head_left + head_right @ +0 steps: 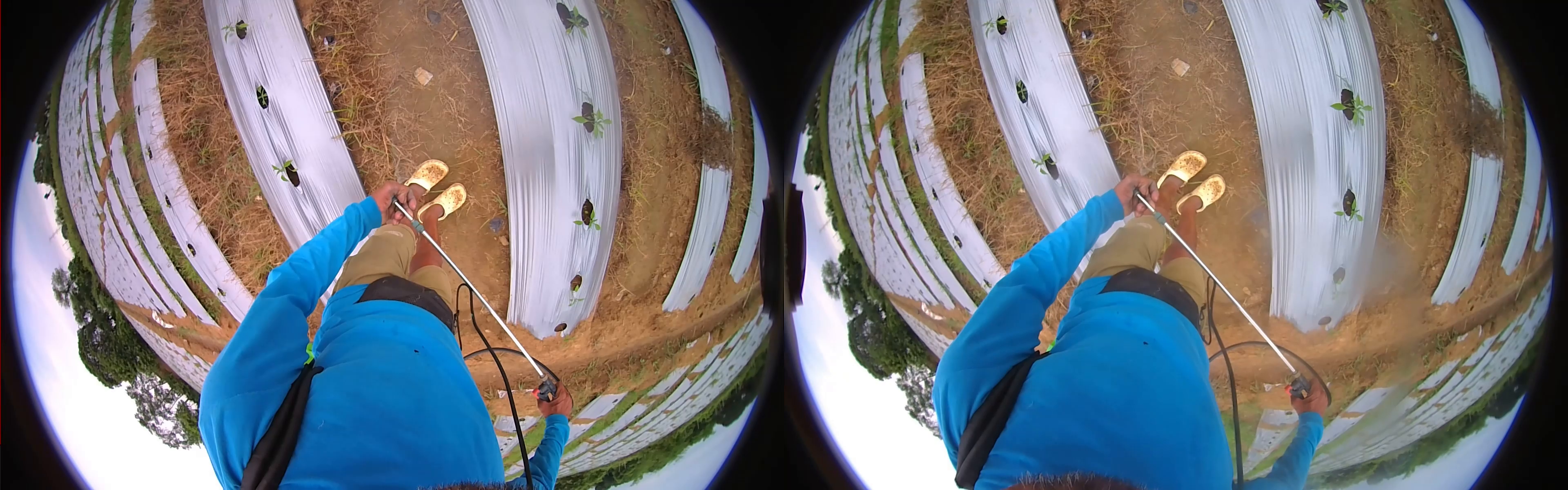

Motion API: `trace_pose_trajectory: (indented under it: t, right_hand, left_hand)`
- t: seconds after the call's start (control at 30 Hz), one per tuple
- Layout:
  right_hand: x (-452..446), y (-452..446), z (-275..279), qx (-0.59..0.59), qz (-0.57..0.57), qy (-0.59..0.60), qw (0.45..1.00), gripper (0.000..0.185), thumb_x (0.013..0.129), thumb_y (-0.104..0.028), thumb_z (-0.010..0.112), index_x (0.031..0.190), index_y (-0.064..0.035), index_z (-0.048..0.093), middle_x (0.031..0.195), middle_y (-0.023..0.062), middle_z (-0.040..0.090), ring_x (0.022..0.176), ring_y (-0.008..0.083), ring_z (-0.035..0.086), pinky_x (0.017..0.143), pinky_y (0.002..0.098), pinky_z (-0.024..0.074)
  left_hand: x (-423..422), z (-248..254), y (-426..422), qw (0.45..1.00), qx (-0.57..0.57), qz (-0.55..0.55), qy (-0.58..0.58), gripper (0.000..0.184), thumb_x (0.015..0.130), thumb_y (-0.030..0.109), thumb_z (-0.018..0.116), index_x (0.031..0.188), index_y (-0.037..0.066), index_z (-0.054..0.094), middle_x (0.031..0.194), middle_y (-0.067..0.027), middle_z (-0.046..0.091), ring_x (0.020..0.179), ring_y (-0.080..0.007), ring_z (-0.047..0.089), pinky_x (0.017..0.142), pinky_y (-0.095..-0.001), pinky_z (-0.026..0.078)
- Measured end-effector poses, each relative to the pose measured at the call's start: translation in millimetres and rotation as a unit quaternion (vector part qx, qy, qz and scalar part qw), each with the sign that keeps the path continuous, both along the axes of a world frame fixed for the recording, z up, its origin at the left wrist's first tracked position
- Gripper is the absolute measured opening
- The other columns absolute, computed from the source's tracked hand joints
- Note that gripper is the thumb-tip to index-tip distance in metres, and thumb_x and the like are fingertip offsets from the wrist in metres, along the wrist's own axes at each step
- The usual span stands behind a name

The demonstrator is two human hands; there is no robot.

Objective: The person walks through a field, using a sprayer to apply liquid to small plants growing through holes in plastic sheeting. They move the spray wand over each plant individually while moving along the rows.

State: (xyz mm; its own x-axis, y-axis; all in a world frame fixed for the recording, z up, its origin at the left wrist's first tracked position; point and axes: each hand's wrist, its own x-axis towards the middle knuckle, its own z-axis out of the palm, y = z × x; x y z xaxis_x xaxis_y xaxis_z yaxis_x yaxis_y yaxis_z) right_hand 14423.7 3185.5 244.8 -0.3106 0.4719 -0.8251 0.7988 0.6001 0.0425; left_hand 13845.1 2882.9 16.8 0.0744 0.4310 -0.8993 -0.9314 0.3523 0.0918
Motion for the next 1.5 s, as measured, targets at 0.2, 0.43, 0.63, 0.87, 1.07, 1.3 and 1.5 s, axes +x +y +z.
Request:
trace_pose_trajectory:
  t: [0.2, 0.43, 0.63, 0.87, 1.07, 1.3, 1.5]
  right_hand:
    - [-6.7, 0.4, 3.8, 0.016, -0.016, 0.034, 0.999, 0.033, 0.060, -0.025, 0.073, 0.082, -0.0061, 0.058, 0.074, 0.0181, 0.061, 0.076, 0.0397, 0.059, 0.066, 0.0458, 0.0479]
    - [-0.2, 2.9, 3.6, 0.002, -0.022, 0.032, 0.999, 0.041, 0.061, -0.031, 0.075, 0.088, -0.0056, 0.057, 0.080, 0.0188, 0.062, 0.074, 0.0396, 0.060, 0.065, 0.0458, 0.0491]
    - [-0.9, -8.0, 6.3, 0.010, -0.049, 0.026, 0.998, 0.034, 0.058, -0.026, 0.075, 0.076, -0.0076, 0.054, 0.071, 0.0166, 0.060, 0.071, 0.0382, 0.059, 0.062, 0.0452, 0.0472]
    - [64.9, -63.6, -0.5, 0.018, -0.071, 0.079, 0.994, 0.052, 0.055, -0.031, 0.077, 0.097, -0.0078, 0.057, 0.080, 0.0156, 0.062, 0.075, 0.0375, 0.061, 0.065, 0.0433, 0.0505]
    - [10.8, -113.1, -17.6, 0.002, -0.285, 0.131, 0.949, 0.035, 0.055, -0.023, 0.075, 0.084, -0.0099, 0.061, 0.069, 0.0068, 0.060, 0.064, 0.0197, 0.060, 0.061, 0.0340, 0.0486]
    - [-166.3, -40.5, -96.7, -0.296, -0.567, 0.247, 0.728, 0.014, 0.064, -0.006, 0.059, 0.071, -0.0067, 0.047, 0.054, 0.0014, 0.044, 0.039, 0.0127, 0.042, 0.036, 0.0275, 0.0353]
    - [-404.5, 39.7, -79.9, -0.478, -0.597, 0.299, 0.571, 0.021, 0.068, -0.011, 0.057, 0.084, -0.0048, 0.045, 0.059, 0.0032, 0.040, 0.044, 0.0129, 0.039, 0.041, 0.0276, 0.0350]
  left_hand:
    - [6.0, -6.4, 1.8, 1.000, -0.006, -0.010, 0.027, 0.021, 0.067, 0.015, 0.042, 0.067, -0.002, 0.055, 0.059, -0.0096, 0.053, 0.035, -0.0161, 0.044, 0.031, -0.0288, 0.039]
    - [11.4, -6.3, 5.4, 1.000, -0.006, 0.012, 0.020, 0.019, 0.067, 0.016, 0.044, 0.065, 0.000, 0.053, 0.058, -0.0093, 0.051, 0.035, -0.0157, 0.043, 0.029, -0.0301, 0.038]
    - [11.6, -3.1, 13.3, 0.999, 0.011, 0.044, 0.002, 0.022, 0.072, 0.020, 0.046, 0.066, 0.001, 0.055, 0.052, -0.0070, 0.050, 0.034, -0.0145, 0.043, 0.030, -0.0282, 0.039]
    - [-42.9, 54.9, 97.5, 0.987, 0.103, -0.109, 0.054, 0.059, 0.084, 0.056, 0.041, 0.073, 0.002, 0.061, 0.058, -0.0084, 0.059, 0.036, -0.0111, 0.048, 0.033, -0.0229, 0.040]
    - [-78.9, 57.9, 117.5, 0.975, 0.036, -0.174, 0.136, 0.068, 0.083, 0.066, 0.032, 0.080, 0.005, 0.060, 0.061, -0.0041, 0.058, 0.046, -0.0121, 0.052, 0.044, -0.0270, 0.044]
    - [-113.7, -23.5, -1.7, 0.979, -0.127, 0.027, 0.154, 0.052, 0.087, 0.057, 0.039, 0.086, 0.008, 0.058, 0.069, -0.0062, 0.059, 0.055, -0.0183, 0.054, 0.054, -0.0319, 0.046]
    - [-167.1, -54.4, -67.1, 0.946, -0.281, -0.051, 0.157, 0.033, 0.087, 0.037, 0.042, 0.082, 0.008, 0.057, 0.065, -0.0060, 0.057, 0.051, -0.0178, 0.052, 0.048, -0.0383, 0.044]
